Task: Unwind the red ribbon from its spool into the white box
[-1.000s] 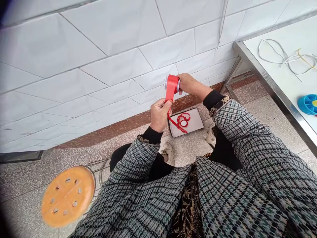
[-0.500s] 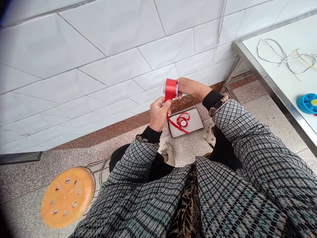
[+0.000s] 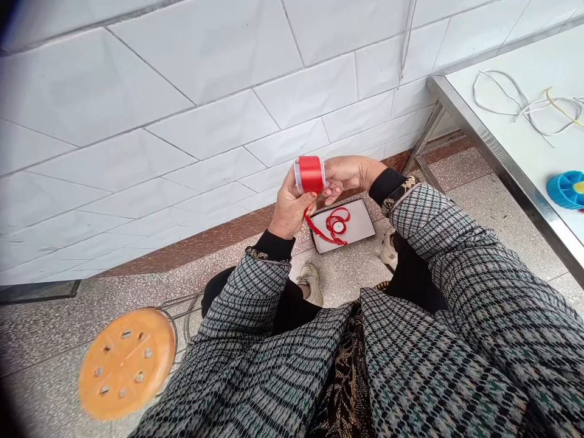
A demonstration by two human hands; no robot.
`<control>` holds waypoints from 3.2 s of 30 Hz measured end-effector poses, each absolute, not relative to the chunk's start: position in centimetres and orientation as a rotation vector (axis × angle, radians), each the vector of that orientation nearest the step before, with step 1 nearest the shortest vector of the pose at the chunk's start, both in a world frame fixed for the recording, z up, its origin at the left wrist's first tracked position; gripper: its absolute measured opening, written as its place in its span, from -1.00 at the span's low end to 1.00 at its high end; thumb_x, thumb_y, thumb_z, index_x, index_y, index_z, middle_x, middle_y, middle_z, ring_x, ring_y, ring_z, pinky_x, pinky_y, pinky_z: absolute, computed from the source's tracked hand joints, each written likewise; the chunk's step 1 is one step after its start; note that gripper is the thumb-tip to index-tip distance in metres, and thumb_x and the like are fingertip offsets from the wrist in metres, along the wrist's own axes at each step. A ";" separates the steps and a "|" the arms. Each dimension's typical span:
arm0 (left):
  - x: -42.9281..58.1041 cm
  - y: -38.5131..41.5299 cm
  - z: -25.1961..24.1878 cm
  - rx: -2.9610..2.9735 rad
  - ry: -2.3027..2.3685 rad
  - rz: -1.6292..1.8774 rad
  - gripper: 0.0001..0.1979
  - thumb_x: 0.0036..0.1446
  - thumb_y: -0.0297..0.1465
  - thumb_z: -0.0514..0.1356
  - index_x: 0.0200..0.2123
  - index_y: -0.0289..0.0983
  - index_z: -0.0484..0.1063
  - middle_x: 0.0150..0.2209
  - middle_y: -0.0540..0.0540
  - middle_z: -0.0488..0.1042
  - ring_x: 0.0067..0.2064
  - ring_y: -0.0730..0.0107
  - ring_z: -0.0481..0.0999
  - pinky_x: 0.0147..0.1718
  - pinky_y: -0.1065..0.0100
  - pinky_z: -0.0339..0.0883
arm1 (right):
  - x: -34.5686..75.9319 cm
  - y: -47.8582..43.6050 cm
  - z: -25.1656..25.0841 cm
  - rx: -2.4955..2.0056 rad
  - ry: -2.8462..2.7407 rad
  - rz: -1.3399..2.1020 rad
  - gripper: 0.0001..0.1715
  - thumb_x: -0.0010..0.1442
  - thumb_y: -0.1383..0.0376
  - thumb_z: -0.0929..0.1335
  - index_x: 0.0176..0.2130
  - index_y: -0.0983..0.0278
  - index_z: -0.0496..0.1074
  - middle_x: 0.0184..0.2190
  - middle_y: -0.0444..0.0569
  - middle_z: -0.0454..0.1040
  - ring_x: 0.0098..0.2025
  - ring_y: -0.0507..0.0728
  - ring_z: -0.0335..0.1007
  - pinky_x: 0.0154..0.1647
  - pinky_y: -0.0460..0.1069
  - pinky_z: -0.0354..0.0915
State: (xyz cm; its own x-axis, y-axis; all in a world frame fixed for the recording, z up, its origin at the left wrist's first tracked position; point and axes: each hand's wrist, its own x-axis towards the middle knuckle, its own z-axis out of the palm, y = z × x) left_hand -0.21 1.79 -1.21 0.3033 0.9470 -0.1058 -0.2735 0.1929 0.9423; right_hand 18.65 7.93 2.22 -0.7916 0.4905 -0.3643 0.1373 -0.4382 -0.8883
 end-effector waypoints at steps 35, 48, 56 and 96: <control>1.2 0.6 -1.2 1.033 0.943 1.141 -0.54 0.08 0.05 0.54 -0.38 -0.22 0.57 -0.69 0.19 0.20 -0.67 0.61 0.09 -0.66 0.46 0.02 | 18.8 8.4 3.6 -1.545 -1.999 0.878 -0.73 0.42 0.47 0.28 -0.28 0.31 0.51 -0.56 -0.10 0.49 -0.43 0.10 0.47 -0.22 -0.04 0.32; 1.0 1.5 -2.0 0.943 0.881 1.133 -0.27 -0.01 -0.09 0.63 0.16 -0.16 0.47 -0.57 0.22 0.42 -0.70 0.64 0.14 -0.69 0.43 0.01 | 19.6 7.7 4.2 -1.116 -1.952 1.536 -0.55 0.52 0.31 0.33 -0.45 0.30 0.41 -0.61 -0.14 0.41 -0.51 -0.02 0.32 -0.37 -0.13 0.24; -0.2 1.9 -1.5 0.977 0.758 1.099 -0.09 -0.08 -0.14 0.69 0.29 -0.15 0.44 -0.53 0.18 0.49 -0.71 0.65 0.19 -0.72 0.42 -0.01 | 18.3 7.6 1.8 -0.915 -1.588 2.173 -0.43 0.37 -0.03 0.52 -0.45 0.26 0.36 -0.61 -0.15 0.38 -0.59 -0.04 0.22 -0.56 -0.15 0.19; 1.0 0.7 -1.0 0.869 0.864 1.088 -0.35 -0.06 -0.03 0.65 -0.11 -0.16 0.40 -0.61 0.27 0.38 -0.72 0.65 0.14 -0.70 0.46 0.01 | 18.1 6.7 4.1 -1.209 -1.650 1.770 -0.51 0.45 0.20 0.45 -0.49 0.26 0.34 -0.65 -0.20 0.35 -0.59 -0.06 0.21 -0.47 -0.15 0.22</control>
State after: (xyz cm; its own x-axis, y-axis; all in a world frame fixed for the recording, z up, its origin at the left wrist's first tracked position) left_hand 1.00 0.73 -1.04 0.2327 0.9609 -0.1503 -0.3637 0.2293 0.9028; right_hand 18.06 6.72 4.08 -0.5256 0.7964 -0.2993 0.2426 -0.1970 -0.9499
